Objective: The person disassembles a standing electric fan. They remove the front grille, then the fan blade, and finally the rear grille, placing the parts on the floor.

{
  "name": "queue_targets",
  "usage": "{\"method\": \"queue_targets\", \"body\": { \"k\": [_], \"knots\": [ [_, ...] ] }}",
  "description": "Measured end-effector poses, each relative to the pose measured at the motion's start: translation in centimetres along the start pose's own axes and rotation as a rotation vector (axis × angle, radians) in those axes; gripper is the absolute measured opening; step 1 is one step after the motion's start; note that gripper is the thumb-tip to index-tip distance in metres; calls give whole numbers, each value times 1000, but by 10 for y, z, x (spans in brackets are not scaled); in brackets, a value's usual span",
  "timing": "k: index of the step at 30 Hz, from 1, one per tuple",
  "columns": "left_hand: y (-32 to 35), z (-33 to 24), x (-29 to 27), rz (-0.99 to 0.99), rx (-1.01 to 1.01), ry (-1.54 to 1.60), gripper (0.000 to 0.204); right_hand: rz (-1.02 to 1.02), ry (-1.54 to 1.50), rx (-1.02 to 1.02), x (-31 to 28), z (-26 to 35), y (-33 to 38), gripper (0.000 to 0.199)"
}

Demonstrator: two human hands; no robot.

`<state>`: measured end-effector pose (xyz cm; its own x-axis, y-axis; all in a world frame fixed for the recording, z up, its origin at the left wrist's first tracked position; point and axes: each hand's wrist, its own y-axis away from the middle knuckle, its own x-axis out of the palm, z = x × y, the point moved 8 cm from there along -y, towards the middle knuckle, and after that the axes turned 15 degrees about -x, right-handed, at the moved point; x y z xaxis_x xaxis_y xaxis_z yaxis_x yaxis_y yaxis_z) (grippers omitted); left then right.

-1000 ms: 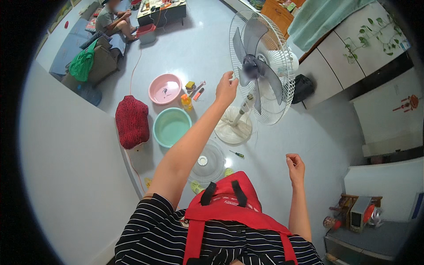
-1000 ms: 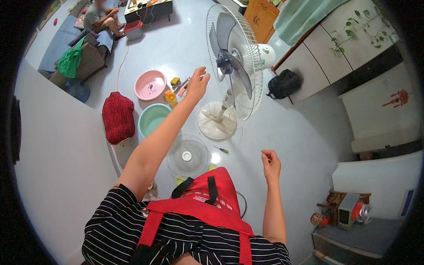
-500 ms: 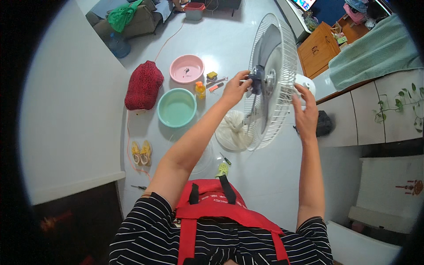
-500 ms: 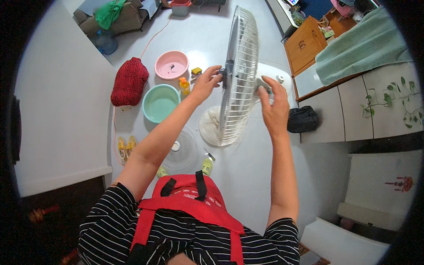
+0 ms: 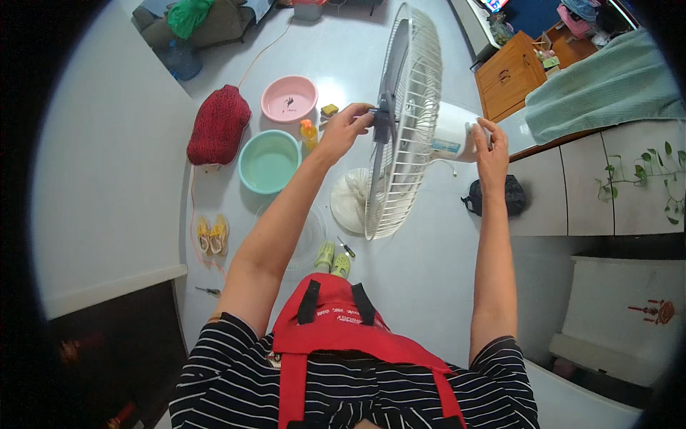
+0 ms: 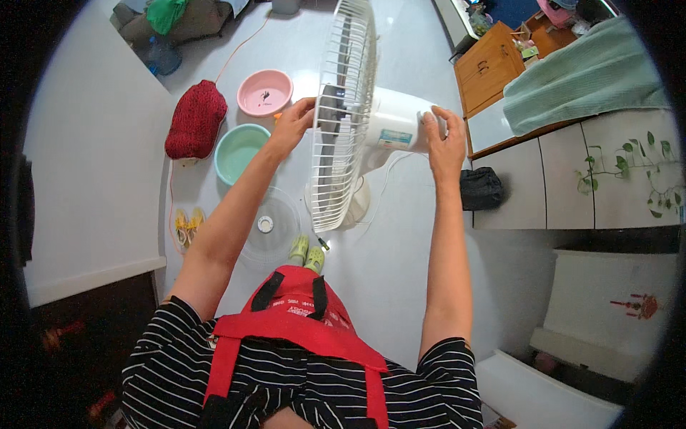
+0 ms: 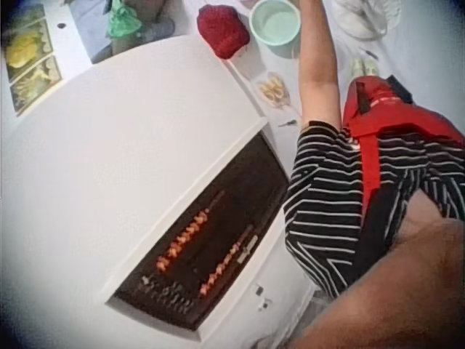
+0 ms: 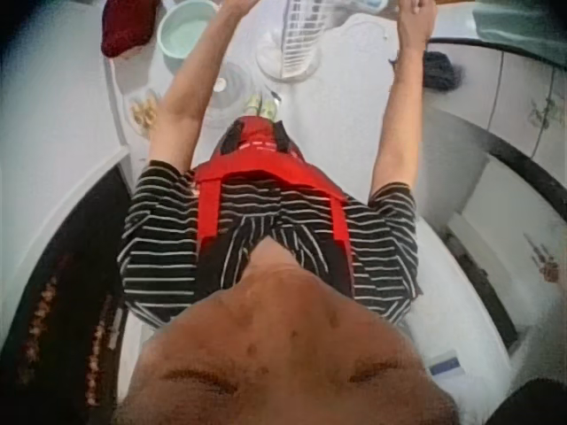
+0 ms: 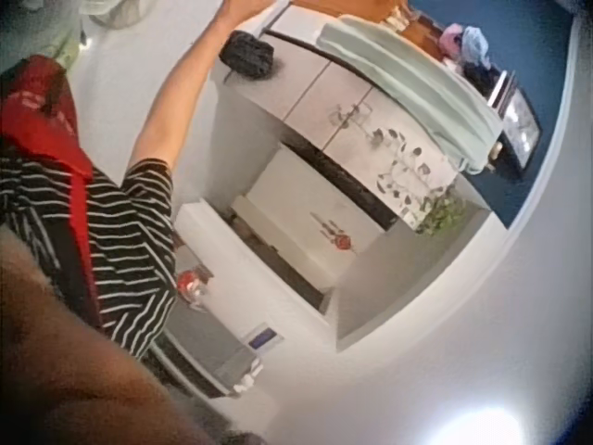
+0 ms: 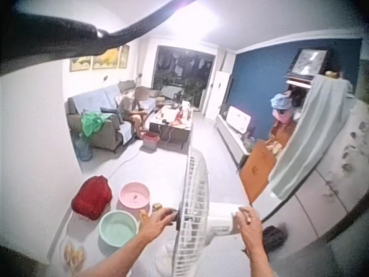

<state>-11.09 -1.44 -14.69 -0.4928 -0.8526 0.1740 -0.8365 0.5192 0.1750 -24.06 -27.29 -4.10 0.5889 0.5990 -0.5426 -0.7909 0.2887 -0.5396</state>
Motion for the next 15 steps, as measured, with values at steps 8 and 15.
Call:
{"method": "queue_targets", "body": {
  "k": [8, 15],
  "knots": [
    [2, 2, -6, 24, 82, 9, 33, 90, 198, -150, 8, 74, -6, 31],
    [10, -13, -3, -13, 122, -123, 32, 356, -201, -87, 63, 84, -3, 40]
  ]
}}
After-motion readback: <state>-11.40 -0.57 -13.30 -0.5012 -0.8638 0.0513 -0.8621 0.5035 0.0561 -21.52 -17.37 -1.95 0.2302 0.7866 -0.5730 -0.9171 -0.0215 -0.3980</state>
